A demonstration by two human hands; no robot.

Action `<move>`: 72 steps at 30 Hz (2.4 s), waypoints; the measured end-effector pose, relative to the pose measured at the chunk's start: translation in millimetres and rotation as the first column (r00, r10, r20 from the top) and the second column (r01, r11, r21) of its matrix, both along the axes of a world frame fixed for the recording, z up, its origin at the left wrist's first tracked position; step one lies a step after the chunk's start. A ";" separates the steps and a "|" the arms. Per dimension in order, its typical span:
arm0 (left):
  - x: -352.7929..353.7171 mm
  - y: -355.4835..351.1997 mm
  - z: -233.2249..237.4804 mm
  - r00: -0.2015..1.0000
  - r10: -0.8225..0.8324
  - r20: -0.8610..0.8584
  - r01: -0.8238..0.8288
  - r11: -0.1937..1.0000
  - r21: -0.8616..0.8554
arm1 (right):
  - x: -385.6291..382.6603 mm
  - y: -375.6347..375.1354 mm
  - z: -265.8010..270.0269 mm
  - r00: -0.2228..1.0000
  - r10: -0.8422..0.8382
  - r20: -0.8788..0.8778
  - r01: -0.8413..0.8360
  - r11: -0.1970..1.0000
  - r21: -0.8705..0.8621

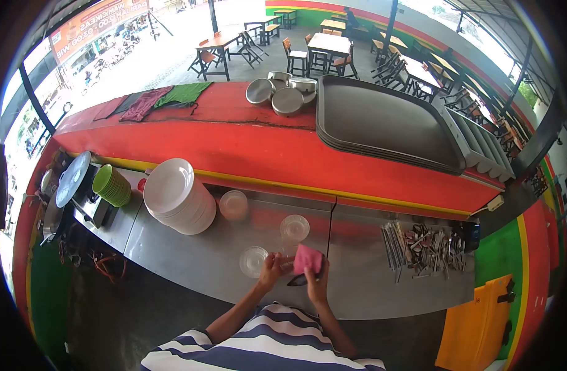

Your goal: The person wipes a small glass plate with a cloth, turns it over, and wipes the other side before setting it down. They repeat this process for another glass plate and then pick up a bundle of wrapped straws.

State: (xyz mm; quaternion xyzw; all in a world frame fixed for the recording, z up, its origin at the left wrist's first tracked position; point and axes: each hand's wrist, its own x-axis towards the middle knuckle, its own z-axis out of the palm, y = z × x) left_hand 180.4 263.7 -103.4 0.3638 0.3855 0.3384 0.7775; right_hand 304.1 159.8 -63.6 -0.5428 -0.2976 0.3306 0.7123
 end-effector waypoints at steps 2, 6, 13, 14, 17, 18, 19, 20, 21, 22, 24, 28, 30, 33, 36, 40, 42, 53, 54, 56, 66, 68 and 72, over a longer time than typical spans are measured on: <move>-10.6 -18.0 -16.9 0.970 -0.090 -0.226 0.144 0.962 0.233 | -17.6 11.9 9.0 0.877 0.091 0.472 -0.069 0.996 -0.064; -40.9 -12.9 -4.2 0.982 -0.118 -0.147 0.165 0.917 0.363 | -38.0 31.0 11.6 0.557 0.098 0.825 -0.058 0.995 -0.079; -66.0 4.6 4.6 0.993 -0.079 -0.083 0.097 0.965 0.244 | -66.0 60.8 7.3 0.671 -0.130 0.730 0.166 0.986 0.023; -68.8 4.1 8.1 0.992 -0.091 -0.082 0.108 0.965 0.239 | -67.9 62.5 3.9 0.763 -0.133 0.633 0.172 0.985 -0.001; -77.3 -3.1 13.0 0.995 -0.096 -0.031 0.100 0.972 0.211 | -65.6 64.1 -0.5 0.929 -0.140 0.341 0.172 0.983 -0.063; -80.6 -3.2 18.2 0.996 -0.091 -0.006 0.090 0.975 0.201 | -64.0 63.8 3.0 0.951 -0.144 0.275 0.171 0.982 -0.077; -84.8 -0.7 23.4 0.994 -0.106 -0.003 0.105 0.978 0.183 | -62.8 63.9 6.4 0.967 -0.146 0.208 0.168 0.982 -0.091; -89.3 1.4 28.1 0.993 -0.121 -0.001 0.120 0.980 0.162 | -62.3 62.9 9.7 0.987 -0.133 0.094 0.143 0.983 -0.112; -93.3 4.0 31.8 0.991 -0.136 0.001 0.135 0.981 0.138 | -61.0 63.0 6.0 0.987 -0.144 0.069 0.151 0.981 -0.122; -95.2 8.2 30.2 0.986 -0.155 0.058 0.148 0.983 0.107 | -59.3 63.4 -1.8 0.987 -0.154 0.044 0.159 0.978 -0.133; -95.0 16.1 31.0 0.968 -0.181 0.175 0.176 0.983 0.044 | -62.3 69.2 -13.9 0.983 -0.178 0.034 0.181 0.976 -0.120; -89.3 24.3 47.7 0.955 -0.151 0.255 0.172 0.983 -0.062 | -66.4 85.1 -14.0 0.972 -0.199 0.123 0.213 0.970 -0.114; -87.3 27.2 52.0 0.971 -0.156 0.183 0.169 0.984 -0.055 | -71.3 90.6 -4.2 0.967 -0.166 0.194 0.190 0.975 -0.114; -84.3 32.4 53.9 0.968 -0.170 0.186 0.176 0.984 -0.017 | -81.9 91.2 20.3 0.938 -0.037 0.346 0.080 0.991 -0.112; -83.9 37.4 -26.4 0.961 -0.267 0.067 0.261 0.961 0.087 | -88.7 88.6 34.6 0.622 0.030 0.783 -0.024 1.000 -0.019; -89.2 35.0 -13.8 0.939 -0.329 -0.100 0.322 0.944 -0.075 | -77.6 82.5 22.7 0.686 0.013 0.727 -0.011 1.000 -0.007; -90.2 26.3 9.3 0.960 -0.276 0.054 0.276 0.961 0.000 | -65.2 74.5 3.7 0.826 0.017 0.564 0.009 0.999 -0.043; -90.3 36.5 60.5 0.936 -0.126 0.328 0.214 0.945 -0.246 | -109.5 43.5 12.1 0.502 0.138 0.854 -0.121 0.989 -0.089; -91.6 34.7 58.7 0.923 -0.116 0.367 0.232 0.929 -0.290 | -109.7 48.9 23.5 0.466 0.159 0.871 -0.100 0.987 -0.126; -91.5 28.9 60.7 0.923 -0.097 0.371 0.206 0.942 -0.266 | -105.2 62.1 36.7 0.439 0.165 0.883 -0.059 0.986 -0.155; -103.1 21.1 73.6 0.939 -0.187 0.289 0.216 0.974 -0.073 | -81.3 86.0 24.0 0.930 0.074 0.360 -0.017 0.987 -0.158; -97.9 21.1 63.3 0.915 -0.147 0.375 0.168 0.986 -0.024 | -94.8 71.7 22.9 0.787 -0.022 0.616 0.064 0.997 -0.046; -104.7 19.3 79.7 0.906 -0.142 0.399 0.232 0.955 -0.186 | -123.4 37.3 25.5 0.460 0.055 0.886 -0.113 0.994 -0.003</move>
